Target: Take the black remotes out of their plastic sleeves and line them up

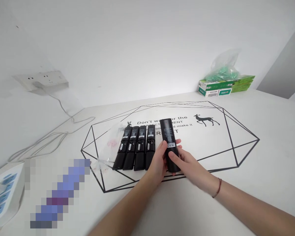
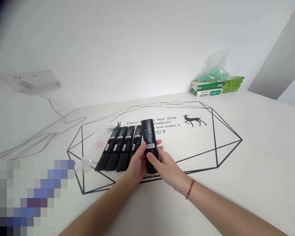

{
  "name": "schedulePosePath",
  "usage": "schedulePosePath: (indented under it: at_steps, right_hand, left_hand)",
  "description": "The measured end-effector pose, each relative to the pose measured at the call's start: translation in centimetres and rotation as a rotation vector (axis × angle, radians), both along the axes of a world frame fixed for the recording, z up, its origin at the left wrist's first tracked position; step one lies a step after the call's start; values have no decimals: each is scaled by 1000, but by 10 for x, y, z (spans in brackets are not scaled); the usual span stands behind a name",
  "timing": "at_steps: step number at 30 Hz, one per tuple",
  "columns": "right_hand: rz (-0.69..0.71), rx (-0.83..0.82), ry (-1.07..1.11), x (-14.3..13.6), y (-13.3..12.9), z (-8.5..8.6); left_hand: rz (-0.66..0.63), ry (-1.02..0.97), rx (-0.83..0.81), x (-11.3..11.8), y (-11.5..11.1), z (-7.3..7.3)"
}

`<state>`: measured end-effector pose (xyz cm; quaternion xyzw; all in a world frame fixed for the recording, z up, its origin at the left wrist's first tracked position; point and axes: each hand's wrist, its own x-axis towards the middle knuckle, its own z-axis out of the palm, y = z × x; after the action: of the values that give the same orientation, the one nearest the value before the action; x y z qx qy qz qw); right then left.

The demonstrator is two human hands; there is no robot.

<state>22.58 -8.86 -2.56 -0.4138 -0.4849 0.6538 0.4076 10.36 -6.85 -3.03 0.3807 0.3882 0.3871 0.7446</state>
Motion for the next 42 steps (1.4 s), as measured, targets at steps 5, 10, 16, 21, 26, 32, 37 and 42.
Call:
schedulePosePath:
  at_steps: [5,10,16,21,26,32,37,42]
  right_hand:
    - [16,-2,13,1,0,1]
    - [27,18,-17,2,1,0]
    - [35,33,-27,3,1,-2]
    - [31,23,-49,5,1,0]
    - [22,10,-78,5,1,1]
    - [26,20,-60,5,1,2]
    - [14,-3,-39,5,0,4]
    - [-41,-34,65,-1,-3,0]
  left_hand:
    - [11,23,-12,1,0,3]
    - [35,24,-14,4,-2,4]
    - [31,4,3,4,-3,2]
    - [43,3,8,5,-4,3]
    - [44,1,3,5,-5,6]
    - [52,-13,7,5,-4,4]
    - [50,-34,3,6,-4,3]
    - [76,-22,-11,7,-6,7]
